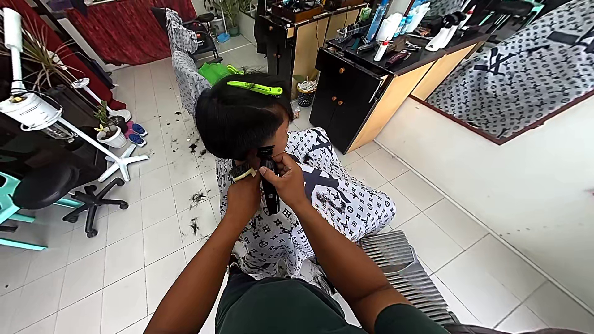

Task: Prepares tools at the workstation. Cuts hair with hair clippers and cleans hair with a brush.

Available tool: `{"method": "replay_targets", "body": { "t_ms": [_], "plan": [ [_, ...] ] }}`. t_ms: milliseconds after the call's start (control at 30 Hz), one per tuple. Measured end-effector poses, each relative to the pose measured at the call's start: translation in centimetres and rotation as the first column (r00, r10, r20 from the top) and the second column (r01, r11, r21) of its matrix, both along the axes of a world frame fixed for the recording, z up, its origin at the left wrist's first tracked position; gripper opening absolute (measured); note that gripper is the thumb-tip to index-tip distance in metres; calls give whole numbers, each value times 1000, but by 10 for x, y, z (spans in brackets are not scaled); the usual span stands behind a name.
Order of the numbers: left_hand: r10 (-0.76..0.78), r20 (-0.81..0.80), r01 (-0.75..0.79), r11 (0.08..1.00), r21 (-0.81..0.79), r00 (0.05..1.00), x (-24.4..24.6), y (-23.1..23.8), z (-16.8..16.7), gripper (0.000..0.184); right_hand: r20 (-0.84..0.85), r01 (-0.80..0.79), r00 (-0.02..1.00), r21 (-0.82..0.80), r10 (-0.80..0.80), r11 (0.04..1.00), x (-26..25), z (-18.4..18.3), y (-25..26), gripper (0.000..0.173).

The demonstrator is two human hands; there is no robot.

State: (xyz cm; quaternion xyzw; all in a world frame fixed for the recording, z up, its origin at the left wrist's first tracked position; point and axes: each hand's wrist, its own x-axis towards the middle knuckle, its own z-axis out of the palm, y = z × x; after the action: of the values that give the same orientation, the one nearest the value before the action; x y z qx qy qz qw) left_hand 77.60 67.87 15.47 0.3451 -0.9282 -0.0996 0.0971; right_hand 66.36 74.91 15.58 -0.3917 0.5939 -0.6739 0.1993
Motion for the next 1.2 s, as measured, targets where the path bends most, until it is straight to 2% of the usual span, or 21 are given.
{"method": "replay_targets", "body": {
  "t_ms": [233,467,700,800,867,1000,1200],
  "plan": [
    [24,32,-25,999,28,999,0,1,2,20,-39,-19,999,-32,18,999,0,-1,-3,25],
    [-26,-51,22,996,-84,998,2,-3,-10,32,142,28,990,-68,-18,997,4,-4,-3,16],
    [-12,-45,9,998,-57,999,3,-2,-7,24,112,-6,994,-112,19,994,5,-4,-4,20],
    [-16,-37,14,998,-53,999,3,-3,-7,30,111,10,994,-110,2,994,4,-5,-5,19],
    [-28,-65,23,997,-79,998,3,-4,-11,30,190,12,982,-119,11,993,3,-6,-5,16],
    [-35,-53,29,994,-108,998,2,-6,-15,46,321,12,946,-151,38,988,4,-11,-5,8],
    [-20,-11,19,999,-39,1000,2,-4,-7,32,259,-29,963,-170,73,985,4,-7,-5,15]
  ]
}}
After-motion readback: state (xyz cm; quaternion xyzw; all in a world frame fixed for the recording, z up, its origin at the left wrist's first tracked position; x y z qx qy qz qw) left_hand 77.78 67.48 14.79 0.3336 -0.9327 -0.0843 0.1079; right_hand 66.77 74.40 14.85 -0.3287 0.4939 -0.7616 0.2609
